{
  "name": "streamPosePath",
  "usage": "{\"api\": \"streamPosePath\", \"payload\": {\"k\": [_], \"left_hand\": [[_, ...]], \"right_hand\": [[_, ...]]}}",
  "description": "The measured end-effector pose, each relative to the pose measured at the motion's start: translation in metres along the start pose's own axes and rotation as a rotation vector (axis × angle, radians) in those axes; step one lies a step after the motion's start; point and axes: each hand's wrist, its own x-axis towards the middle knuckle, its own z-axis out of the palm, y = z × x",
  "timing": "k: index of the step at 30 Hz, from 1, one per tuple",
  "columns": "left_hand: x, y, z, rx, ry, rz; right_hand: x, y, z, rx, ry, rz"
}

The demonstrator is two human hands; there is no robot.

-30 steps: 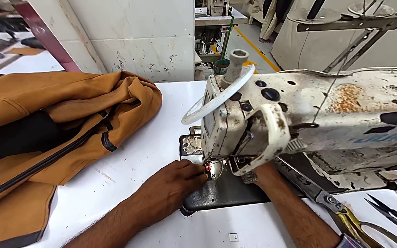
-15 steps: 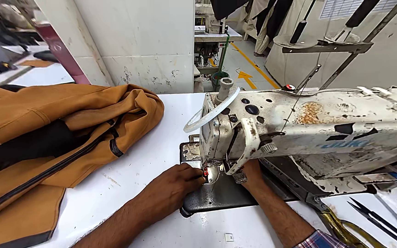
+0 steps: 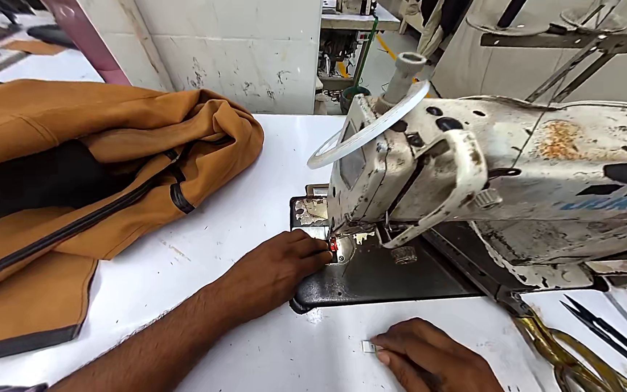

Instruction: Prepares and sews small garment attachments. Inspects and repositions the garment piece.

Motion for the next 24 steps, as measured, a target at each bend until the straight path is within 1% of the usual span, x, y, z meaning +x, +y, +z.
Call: {"api": "streamPosePath", "payload": {"k": [3,5,7,14,16,18,20,22,24], "left_hand": [[0.0,0.0,-0.001,0.0,0.005,0.008],[0.0,0.0,0.0,-0.005,0.01,0.006],[0.0,0.0,0.0,-0.016,0.017,0.001],[0.001,0.0,0.001,-0.002,0.043,-0.011],[0.001,0.001,0.001,0.01,0.057,-0.011],[0.001,0.005,-0.003,-0.027,0.086,-0.026],[0.0,0.016,-0.007,-0.221,0.14,-0.093],[0.0,0.032,-0.012,-0.567,0.169,-0.181],[0.0,0.044,-0.014,-0.857,0.17,-0.261]], "right_hand": [[-0.006,0.003,0.015,-0.009,0.127,0.006],[-0.004,0.001,0.018,-0.041,0.147,0.023],[-0.001,-0.003,0.016,-0.072,0.121,0.032],[0.012,-0.01,0.005,-0.147,-0.093,0.094],[0.014,-0.011,0.003,-0.102,-0.097,0.107],[0.017,-0.013,0.004,0.042,-0.032,0.126],[0.023,-0.016,0.008,0.306,0.079,0.16],[0.032,-0.021,0.014,0.555,0.195,0.179],[0.041,-0.026,0.021,0.721,0.259,0.16]]}}
